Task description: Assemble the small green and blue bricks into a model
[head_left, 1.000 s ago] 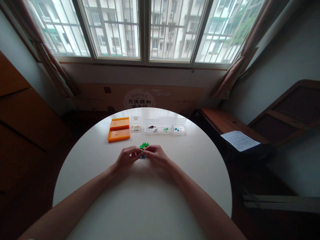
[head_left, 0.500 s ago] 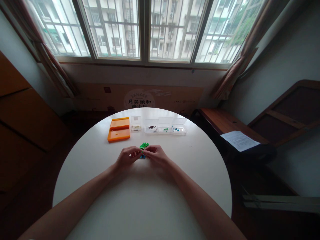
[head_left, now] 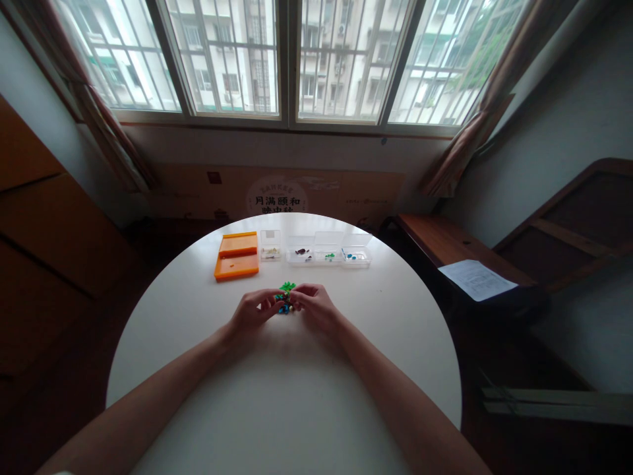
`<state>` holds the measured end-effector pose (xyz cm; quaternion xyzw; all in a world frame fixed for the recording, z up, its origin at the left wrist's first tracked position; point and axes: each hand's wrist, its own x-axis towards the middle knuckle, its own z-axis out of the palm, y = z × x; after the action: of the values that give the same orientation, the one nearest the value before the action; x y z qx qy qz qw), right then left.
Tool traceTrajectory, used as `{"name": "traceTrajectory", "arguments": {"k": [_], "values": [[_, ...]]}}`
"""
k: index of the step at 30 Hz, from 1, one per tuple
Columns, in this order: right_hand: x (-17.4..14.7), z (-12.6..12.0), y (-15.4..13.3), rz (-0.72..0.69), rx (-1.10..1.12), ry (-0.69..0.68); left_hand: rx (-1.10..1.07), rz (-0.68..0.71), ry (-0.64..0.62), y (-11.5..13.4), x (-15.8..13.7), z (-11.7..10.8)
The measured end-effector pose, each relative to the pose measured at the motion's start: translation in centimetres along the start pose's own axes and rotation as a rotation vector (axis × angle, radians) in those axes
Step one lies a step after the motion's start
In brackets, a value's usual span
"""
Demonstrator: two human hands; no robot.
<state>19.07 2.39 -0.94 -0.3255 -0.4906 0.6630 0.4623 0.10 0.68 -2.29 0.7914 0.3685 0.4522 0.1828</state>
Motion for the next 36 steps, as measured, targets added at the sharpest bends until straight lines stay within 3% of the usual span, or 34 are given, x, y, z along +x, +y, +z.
{"name": "traceTrajectory", "arguments": {"k": [4, 9, 13, 26, 31, 36], "values": [[0.6, -1.7, -1.2, -0.036, 0.235, 0.207, 0.004, 0.001, -0.001, 0.2, 0.1, 0.0], [1.2, -4.9, -2.9, -0.053, 0.410, 0.576, -0.014, -0.007, -0.028, 0.8, 0.3, -0.1], [1.8, -6.1, -3.3, -0.053, 0.453, 0.719, -0.011, -0.005, -0.024, 0.9, 0.3, -0.1], [7.0, -6.8, -3.7, -0.064, 0.468, 0.798, 0.011, 0.007, -0.068, 0.6, 0.0, 0.2], [5.7, -6.5, -3.6, -0.048, 0.400, 0.750, 0.018, 0.027, -0.068, 0.8, 0.2, 0.2], [3.2, -5.3, -2.8, -0.040, 0.036, 0.536, 0.031, 0.031, -0.056, 0.8, 0.2, 0.2]]}}
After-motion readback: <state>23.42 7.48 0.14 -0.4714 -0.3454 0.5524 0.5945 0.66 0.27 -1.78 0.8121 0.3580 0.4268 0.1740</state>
